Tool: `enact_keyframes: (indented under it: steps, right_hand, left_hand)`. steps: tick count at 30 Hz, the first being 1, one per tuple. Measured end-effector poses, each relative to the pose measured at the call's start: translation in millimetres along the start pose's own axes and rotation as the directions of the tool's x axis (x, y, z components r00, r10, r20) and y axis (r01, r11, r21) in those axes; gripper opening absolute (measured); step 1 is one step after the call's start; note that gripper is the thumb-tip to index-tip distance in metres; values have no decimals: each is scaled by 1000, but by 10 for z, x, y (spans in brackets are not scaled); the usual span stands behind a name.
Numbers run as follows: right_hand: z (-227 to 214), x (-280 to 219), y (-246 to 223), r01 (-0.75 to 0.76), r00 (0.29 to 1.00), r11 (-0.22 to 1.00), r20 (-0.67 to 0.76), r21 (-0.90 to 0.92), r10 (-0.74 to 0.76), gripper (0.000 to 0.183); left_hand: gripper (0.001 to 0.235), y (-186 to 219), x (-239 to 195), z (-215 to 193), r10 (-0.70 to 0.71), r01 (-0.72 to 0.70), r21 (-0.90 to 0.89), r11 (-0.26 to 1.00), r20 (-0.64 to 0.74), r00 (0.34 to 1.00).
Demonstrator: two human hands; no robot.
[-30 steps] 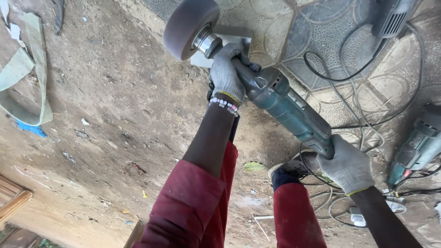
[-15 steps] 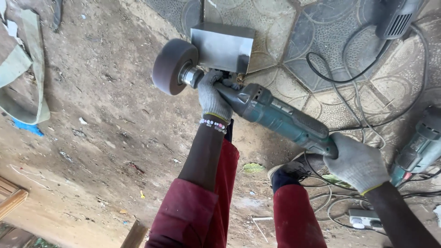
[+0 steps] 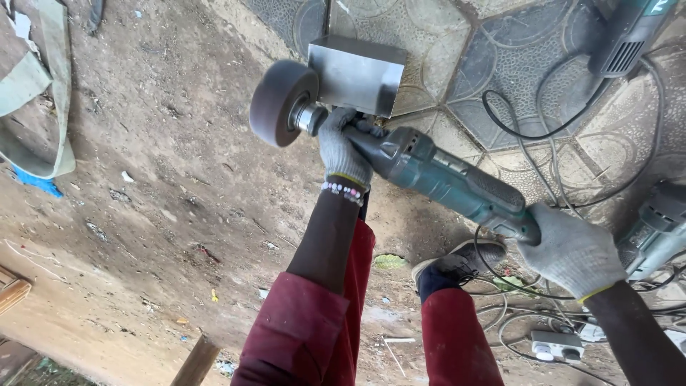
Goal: Polishing the surfaces and edges of a small metal box using a handheld power polisher
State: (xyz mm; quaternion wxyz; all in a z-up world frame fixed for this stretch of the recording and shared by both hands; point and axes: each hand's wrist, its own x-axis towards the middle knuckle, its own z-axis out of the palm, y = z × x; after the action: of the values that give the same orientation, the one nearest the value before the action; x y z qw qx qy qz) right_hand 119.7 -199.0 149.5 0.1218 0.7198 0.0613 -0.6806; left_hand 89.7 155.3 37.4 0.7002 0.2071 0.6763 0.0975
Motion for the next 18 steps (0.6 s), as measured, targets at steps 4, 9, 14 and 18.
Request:
enact_keyframes:
  steps: [4,9,14,18]
  right_hand:
    - [138,24,28,20,998,999,61,27,-22,31]
    - [76,65,22,22,998,999,55,34,-23,38]
    - [-33,189,82,-23,997,998,-71,56,27,44]
    - [32,239,147,-10,987,998,-162,55,19,38]
  left_hand:
    - [30,-53,3,-195,-44,43,-33,999,-42,998]
    - [16,-22,-21,28,4,-3,34,999,-24,1000]
    - [15,73,65,587,-32,31,61,998,12,999]
    - [14,95,49,670,3,0,75,997,-38,999]
